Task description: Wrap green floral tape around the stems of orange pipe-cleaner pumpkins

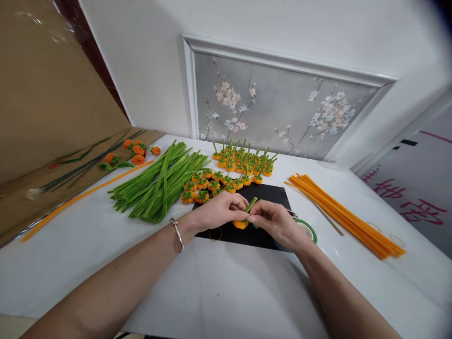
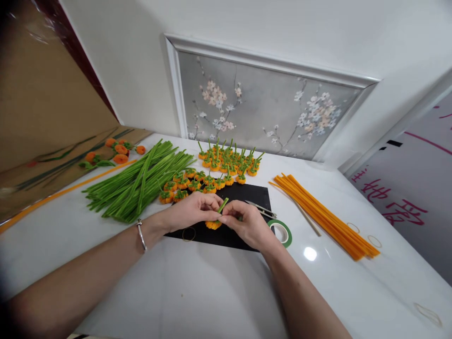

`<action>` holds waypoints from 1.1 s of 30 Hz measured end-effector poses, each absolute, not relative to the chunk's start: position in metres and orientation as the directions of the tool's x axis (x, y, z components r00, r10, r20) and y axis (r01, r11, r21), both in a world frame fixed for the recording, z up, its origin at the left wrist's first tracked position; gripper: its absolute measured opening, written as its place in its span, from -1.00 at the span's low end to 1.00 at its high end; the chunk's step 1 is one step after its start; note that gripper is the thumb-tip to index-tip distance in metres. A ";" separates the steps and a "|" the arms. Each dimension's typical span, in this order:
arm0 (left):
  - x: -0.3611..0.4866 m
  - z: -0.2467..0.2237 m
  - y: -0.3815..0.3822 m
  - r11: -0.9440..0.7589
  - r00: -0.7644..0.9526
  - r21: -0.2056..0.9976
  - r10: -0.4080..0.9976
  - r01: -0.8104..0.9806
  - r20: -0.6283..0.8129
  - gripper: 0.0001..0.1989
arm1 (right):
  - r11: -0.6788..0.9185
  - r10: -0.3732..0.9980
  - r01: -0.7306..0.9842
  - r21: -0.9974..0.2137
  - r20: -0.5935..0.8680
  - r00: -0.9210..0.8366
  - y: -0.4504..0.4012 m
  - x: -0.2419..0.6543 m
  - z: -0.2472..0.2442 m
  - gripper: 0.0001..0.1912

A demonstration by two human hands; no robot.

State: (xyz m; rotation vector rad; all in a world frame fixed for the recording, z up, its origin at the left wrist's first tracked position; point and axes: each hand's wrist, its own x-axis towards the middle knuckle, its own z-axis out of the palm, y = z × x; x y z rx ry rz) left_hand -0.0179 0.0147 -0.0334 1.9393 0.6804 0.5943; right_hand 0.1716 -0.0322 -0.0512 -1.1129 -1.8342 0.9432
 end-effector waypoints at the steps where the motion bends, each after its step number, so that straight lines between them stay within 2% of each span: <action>1: -0.018 -0.033 0.015 -0.374 0.734 0.904 0.670 0.205 0.111 -0.81 | 0.358 0.913 0.344 -0.868 0.248 -0.323 -0.032 0.172 -0.051 -0.79; 4: -0.018 -0.033 0.014 -0.363 0.744 0.907 0.662 0.215 0.089 -0.84 | 0.404 0.891 0.344 -0.848 0.280 -0.357 -0.033 0.175 -0.052 -0.87; 8: -0.018 -0.032 0.014 -0.367 0.733 0.900 0.675 0.237 0.082 -0.86 | 0.386 0.894 0.379 -0.841 0.240 -0.378 -0.033 0.176 -0.054 -0.90; 15: -0.018 -0.032 0.014 -0.387 0.733 0.887 0.675 0.252 0.086 -0.83 | 0.294 0.921 0.255 -0.921 0.201 -0.335 -0.033 0.170 -0.056 -0.73; 25: -0.020 -0.023 0.012 -0.376 0.800 0.895 0.598 0.239 0.038 -0.82 | 0.244 0.907 0.129 -0.961 0.179 -0.381 -0.036 0.167 -0.050 -0.75; 33: -0.024 -0.013 0.009 -0.301 0.779 0.929 0.627 0.216 0.022 -0.63 | 0.343 0.936 0.356 -0.869 0.283 -0.210 -0.041 0.164 -0.048 -0.88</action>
